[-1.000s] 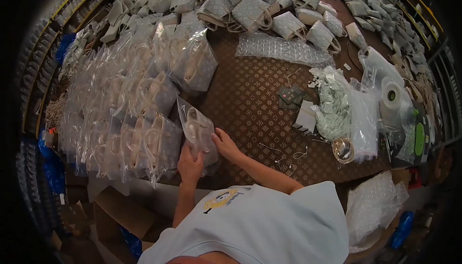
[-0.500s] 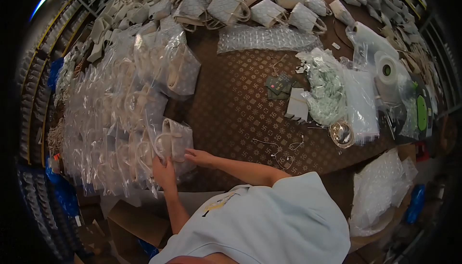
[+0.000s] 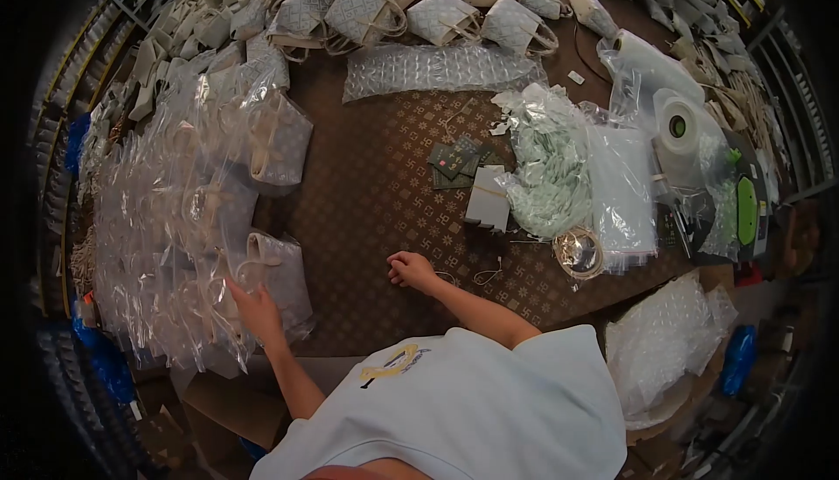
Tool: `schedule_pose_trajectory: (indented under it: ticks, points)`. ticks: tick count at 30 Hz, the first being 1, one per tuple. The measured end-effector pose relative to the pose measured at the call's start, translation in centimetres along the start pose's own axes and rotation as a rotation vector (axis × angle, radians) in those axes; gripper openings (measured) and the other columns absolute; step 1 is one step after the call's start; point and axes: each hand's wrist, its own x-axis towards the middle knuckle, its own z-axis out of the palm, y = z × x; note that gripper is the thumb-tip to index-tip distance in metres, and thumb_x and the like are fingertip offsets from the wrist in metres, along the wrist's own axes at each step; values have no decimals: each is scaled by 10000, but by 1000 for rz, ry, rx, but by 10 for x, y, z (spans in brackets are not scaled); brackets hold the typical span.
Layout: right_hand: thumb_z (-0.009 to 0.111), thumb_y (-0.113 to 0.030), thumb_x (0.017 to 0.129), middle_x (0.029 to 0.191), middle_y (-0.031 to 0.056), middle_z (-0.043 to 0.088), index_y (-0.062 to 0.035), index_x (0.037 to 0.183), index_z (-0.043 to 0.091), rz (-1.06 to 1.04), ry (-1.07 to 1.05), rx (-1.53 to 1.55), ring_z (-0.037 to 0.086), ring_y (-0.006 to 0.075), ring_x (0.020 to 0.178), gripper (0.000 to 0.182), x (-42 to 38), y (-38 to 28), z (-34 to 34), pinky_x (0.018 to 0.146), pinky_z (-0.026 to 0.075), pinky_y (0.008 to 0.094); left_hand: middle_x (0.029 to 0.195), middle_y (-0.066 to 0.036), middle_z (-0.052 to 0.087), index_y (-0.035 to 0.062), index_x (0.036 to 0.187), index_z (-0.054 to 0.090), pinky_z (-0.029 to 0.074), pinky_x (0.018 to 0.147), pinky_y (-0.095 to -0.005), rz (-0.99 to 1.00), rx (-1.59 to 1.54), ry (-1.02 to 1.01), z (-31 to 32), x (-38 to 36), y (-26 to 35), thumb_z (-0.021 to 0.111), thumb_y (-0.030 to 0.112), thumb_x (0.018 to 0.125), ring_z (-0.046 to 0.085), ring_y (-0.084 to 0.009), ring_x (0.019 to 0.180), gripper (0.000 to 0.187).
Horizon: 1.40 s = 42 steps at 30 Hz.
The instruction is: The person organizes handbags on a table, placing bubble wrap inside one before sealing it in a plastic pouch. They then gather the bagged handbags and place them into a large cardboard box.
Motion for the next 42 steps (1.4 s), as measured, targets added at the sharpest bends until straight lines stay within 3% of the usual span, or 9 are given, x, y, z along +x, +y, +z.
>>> schedule_pose_trajectory:
  ticks: [4, 6, 7, 9, 11, 24, 39, 41, 42]
  points:
    - [451, -207, 926, 861, 56, 633, -42, 1108, 556, 43, -46, -15, 635, 136, 729, 267, 1, -14, -1, 619, 524, 270, 1353, -218, 376, 24, 1390, 207, 285, 1022, -450, 12, 56, 15, -8, -10, 6, 623, 166, 803, 366, -358, 1248, 733]
    - [449, -202, 926, 848, 53, 634, -41, 1108, 556, 30, -75, -25, 634, 136, 716, 266, 3, -18, -1, 602, 523, 269, 1386, -221, 322, 6, 1366, 257, 211, 1054, -496, 185, 228, 270, -7, -26, 22, 611, 168, 809, 302, -367, 1289, 679]
    - [448, -197, 926, 835, 51, 634, -39, 1108, 557, 22, -111, -49, 634, 136, 703, 265, 3, -18, -2, 586, 521, 267, 1386, -221, 322, 6, 1366, 257, 211, 1054, -496, 180, 234, 266, -5, -32, 30, 611, 168, 809, 302, -367, 1289, 679]
    - [455, -191, 920, 811, 54, 637, -42, 1104, 561, 27, -92, -45, 634, 132, 686, 260, 2, -14, -5, 569, 515, 265, 1406, -223, 280, -9, 1338, 304, 143, 1067, -531, 513, 37, 299, -5, -47, 42, 602, 165, 808, 244, -389, 1314, 632]
    - [462, -184, 913, 787, 58, 639, -45, 1100, 565, 23, -175, -118, 635, 127, 670, 255, 6, -15, 2, 552, 508, 263, 1400, -231, 284, -18, 1317, 329, 138, 1070, -531, 543, 66, 230, -5, -58, 53, 599, 144, 799, 235, -414, 1311, 606]
    - [483, -181, 931, 750, 58, 623, -39, 1100, 562, -112, -5, -69, 632, 147, 628, 235, 10, 0, 1, 525, 496, 250, 1432, -161, 255, 13, 1321, 344, 144, 1071, -512, 76, 140, 434, -78, -56, -26, 592, 126, 788, 211, -357, 1335, 598]
    - [540, -229, 902, 713, 34, 605, -90, 1044, 572, -85, 385, 9, 599, 120, 600, 201, 23, 1, 16, 493, 467, 236, 1388, -180, 324, -5, 1313, 356, 211, 1054, -462, 33, -112, 526, -125, 4, -189, 476, 240, 916, 272, -351, 1303, 482]
    - [559, -255, 892, 842, 59, 621, -59, 1113, 541, -16, 452, -291, 603, 135, 741, 297, 15, -7, 38, 612, 486, 261, 1385, -187, 326, -11, 1312, 354, 225, 1051, -437, 14, -176, 535, -133, 11, -225, 452, 236, 930, 290, -350, 1292, 466]
    - [572, -270, 885, 919, 69, 612, -43, 1169, 505, -192, 379, -365, 586, 147, 815, 370, 21, 6, 48, 686, 476, 267, 1381, -193, 328, -18, 1311, 353, 240, 1048, -413, 5, -223, 572, -136, 16, -242, 428, 232, 943, 308, -350, 1281, 451]
